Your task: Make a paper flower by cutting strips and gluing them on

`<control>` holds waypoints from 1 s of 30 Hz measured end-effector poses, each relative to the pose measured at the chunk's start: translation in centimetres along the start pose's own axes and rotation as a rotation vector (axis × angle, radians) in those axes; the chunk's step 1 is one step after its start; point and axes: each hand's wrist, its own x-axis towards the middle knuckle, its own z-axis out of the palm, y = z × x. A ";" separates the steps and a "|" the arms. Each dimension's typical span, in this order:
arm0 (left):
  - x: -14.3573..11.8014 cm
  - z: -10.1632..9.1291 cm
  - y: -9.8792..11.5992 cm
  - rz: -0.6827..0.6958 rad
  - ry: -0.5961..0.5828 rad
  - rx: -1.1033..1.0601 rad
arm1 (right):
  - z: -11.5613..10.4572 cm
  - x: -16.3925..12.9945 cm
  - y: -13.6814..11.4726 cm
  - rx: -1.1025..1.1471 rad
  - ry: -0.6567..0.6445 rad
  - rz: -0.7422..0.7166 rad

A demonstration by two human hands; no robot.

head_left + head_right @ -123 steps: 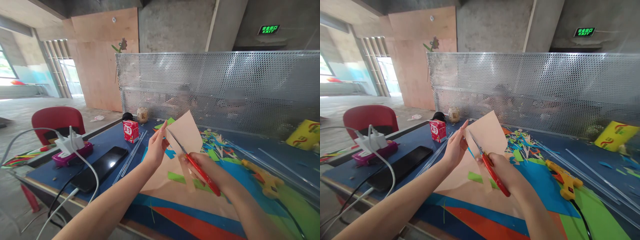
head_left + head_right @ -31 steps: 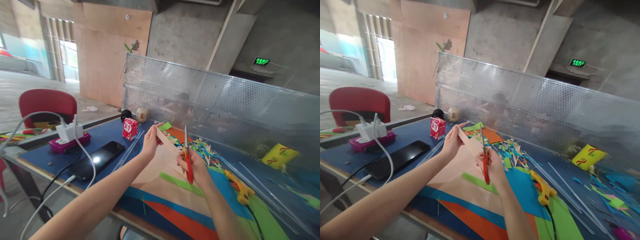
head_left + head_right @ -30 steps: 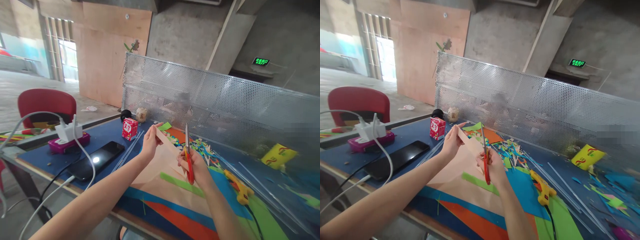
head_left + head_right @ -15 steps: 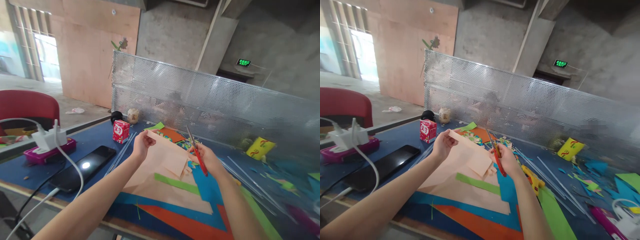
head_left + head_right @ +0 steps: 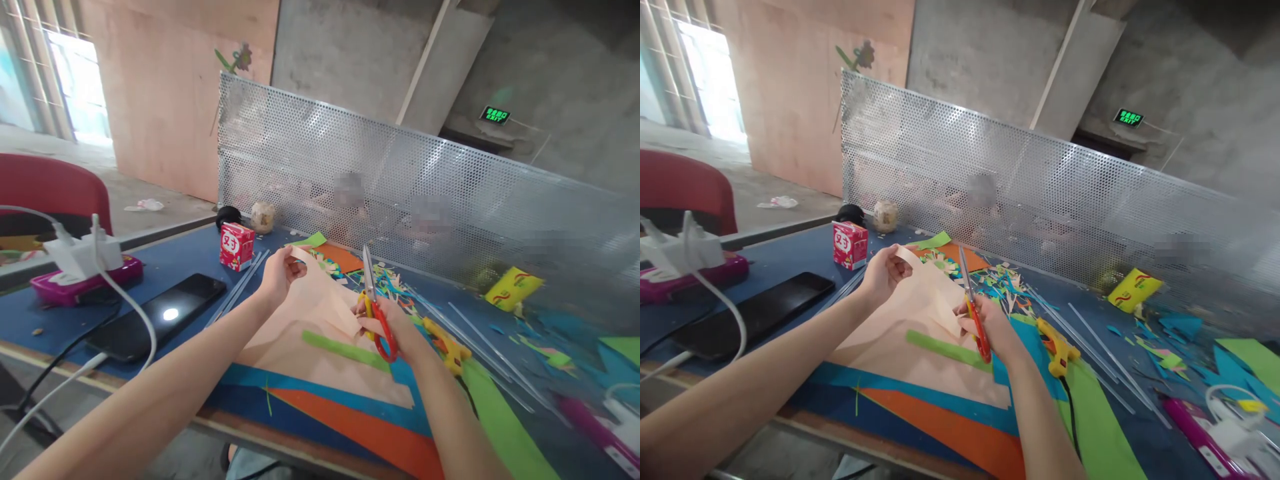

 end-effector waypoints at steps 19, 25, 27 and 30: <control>-0.1 0.3 -0.8 -0.043 -0.075 0.139 | 0.8 0.8 1.7 -0.022 0.165 0.073; -0.9 0.1 -2.4 -0.082 -0.333 0.367 | 0.6 0.8 1.3 0.006 0.219 0.059; -1.5 0.3 -2.8 -0.067 -0.401 0.458 | 0.6 0.4 0.9 0.016 0.210 0.052; -1.9 0.8 -2.8 -0.033 -0.394 0.526 | 0.7 0.1 0.4 0.022 0.203 0.044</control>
